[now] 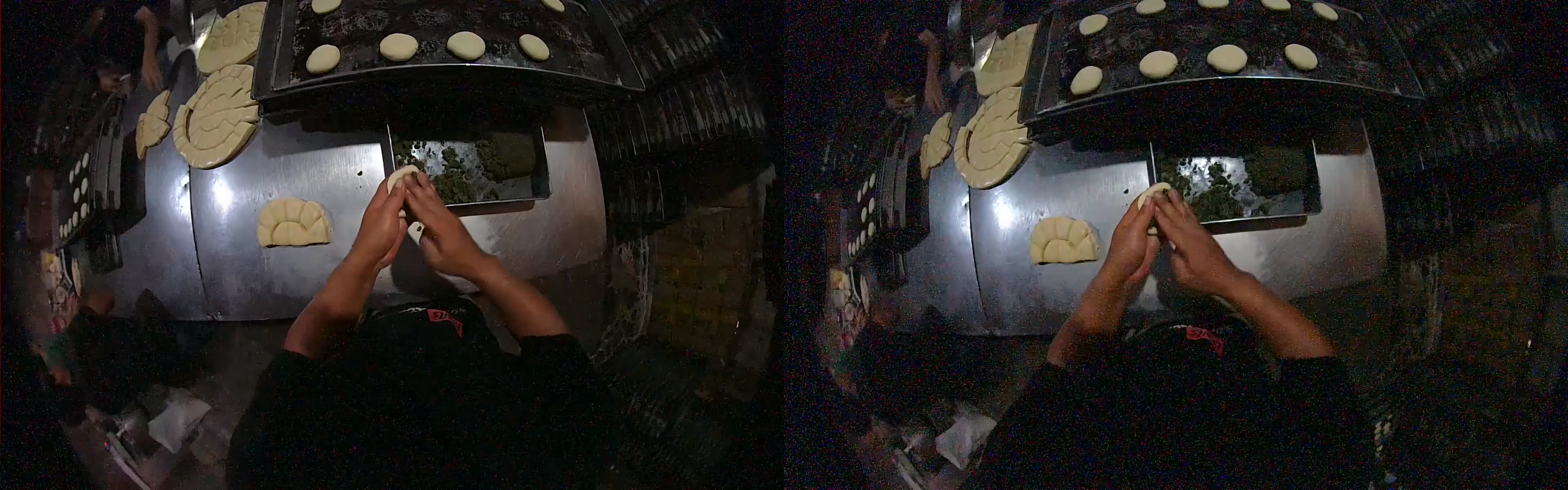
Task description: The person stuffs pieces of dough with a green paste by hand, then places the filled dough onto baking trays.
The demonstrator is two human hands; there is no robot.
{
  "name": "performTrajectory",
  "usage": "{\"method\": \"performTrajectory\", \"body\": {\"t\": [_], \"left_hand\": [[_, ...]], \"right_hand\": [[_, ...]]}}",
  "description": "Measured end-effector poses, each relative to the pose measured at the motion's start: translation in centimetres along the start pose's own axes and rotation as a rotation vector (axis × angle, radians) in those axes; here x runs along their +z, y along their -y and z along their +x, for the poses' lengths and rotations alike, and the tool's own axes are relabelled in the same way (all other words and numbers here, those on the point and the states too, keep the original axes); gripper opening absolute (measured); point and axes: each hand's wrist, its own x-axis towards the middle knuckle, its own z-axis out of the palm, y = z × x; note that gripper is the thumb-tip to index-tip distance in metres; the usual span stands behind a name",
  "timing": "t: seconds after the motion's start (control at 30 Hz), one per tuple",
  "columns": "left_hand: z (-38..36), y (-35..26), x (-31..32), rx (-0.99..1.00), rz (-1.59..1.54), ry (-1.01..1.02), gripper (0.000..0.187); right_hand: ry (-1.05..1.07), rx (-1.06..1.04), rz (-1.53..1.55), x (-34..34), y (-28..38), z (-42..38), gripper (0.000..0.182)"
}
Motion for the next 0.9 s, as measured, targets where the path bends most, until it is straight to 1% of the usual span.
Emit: {"method": "performTrajectory", "body": {"t": [0.03,0.07,0.1,0.17,0.2,0.23,0.3,0.33,0.37,0.43,0.47,0.5,0.57,0.6,0.63,0.67,0.7,0.73,0.77,0.8,0.83,0.87,0.9], "left_hand": [[0.3,-0.5,0.0,-0.009,0.036,0.067,0.037],[0.5,-1.0,0.2,-0.019,0.072,0.136,0.037],[0.9,-1.3,0.6,-0.025,0.077,0.136,0.037],[1.2,-1.8,1.4,-0.105,0.095,0.207,0.037],[1.3,-2.0,2.2,-0.133,0.159,0.192,0.035],[1.7,-1.8,2.6,-0.135,0.161,0.188,0.035],[2.9,-1.1,3.0,-0.028,0.115,0.027,0.038],[3.7,-0.8,2.9,-0.025,-0.039,0.008,0.037],[4.5,-0.6,2.8,-0.022,-0.04,-0.004,0.037],[5.8,-0.7,3.0,-0.088,-0.439,-0.136,0.044],[6.5,-0.5,1.2,-0.167,-0.588,0.026,0.056],[6.6,-1.4,1.2,-0.166,-0.591,0.019,0.056],[6.2,-3.3,1.8,-0.321,-0.502,0.45,0.061],[6.2,-3.9,1.3,-0.425,-0.469,0.523,0.059],[5.7,-4.5,1.3,-0.424,-0.468,0.525,0.059],[4.9,-5.1,1.4,-0.397,-0.108,0.389,0.056],[4.2,-5.4,1.5,-0.36,0.248,0.245,0.053],[4.5,-5.1,1.6,-0.224,0.351,0.378,0.046],[4.0,-5.2,1.9,-0.212,0.356,0.386,0.046],[3.1,-5.6,2.4,-0.118,0.306,0.396,0.044],[2.3,-5.8,2.9,-0.027,0.255,0.406,0.042],[1.7,-5.7,3.3,0.132,0.208,0.496,0.041],[0.8,-5.7,3.7,0.143,0.211,0.503,0.041]], "right_hand": [[0.02,-0.049,0.241,-1.6,-2.4,0.2,0.06],[-0.075,-0.01,0.457,-3.4,-3.8,0.5,0.054],[-0.194,0.172,0.532,-5.1,-3.0,1.4,0.044],[-0.141,0.2,0.277,-7.7,-2.8,3.6,0.039],[0.031,0.164,0.192,-8.4,-4.1,4.3,0.036],[0.031,0.165,0.198,-8.4,-4.7,4.6,0.036],[0.123,0.148,0.092,-7.9,-5.8,5.7,0.025],[0.009,0.01,-0.033,-7.1,-5.4,5.9,0.021],[-0.075,-0.167,-0.212,-6.2,-5.3,5.8,0.022],[-0.024,-0.21,-0.239,-5.4,-5.3,5.9,0.028],[-0.018,-0.211,-0.232,-5.3,-5.3,6.0,0.028],[-0.041,-0.198,-0.231,-5.4,-5.3,6.1,0.03],[-0.061,-0.176,-0.226,-5.5,-5.7,5.8,0.033],[-0.064,-0.209,-0.232,-6.0,-6.5,5.4,0.035],[-0.069,-0.247,-0.241,-6.6,-6.9,5.1,0.038],[-0.039,-0.315,-0.237,-7.1,-6.8,4.9,0.038],[-0.041,-0.321,-0.242,-7.8,-5.8,5.1,0.038],[-0.069,-0.335,-0.244,-8.7,-4.2,5.3,0.041],[-0.098,-0.353,-0.249,-9.4,-2.9,5.5,0.044],[-0.104,-0.365,-0.259,-9.4,-1.4,5.6,0.044],[-0.241,-0.164,-0.008,-9.1,0.1,5.5,0.044],[-0.37,0.04,0.246,-8.9,1.2,5.3,0.044],[-0.373,0.028,0.24,-8.5,1.5,4.9,0.044]]}}
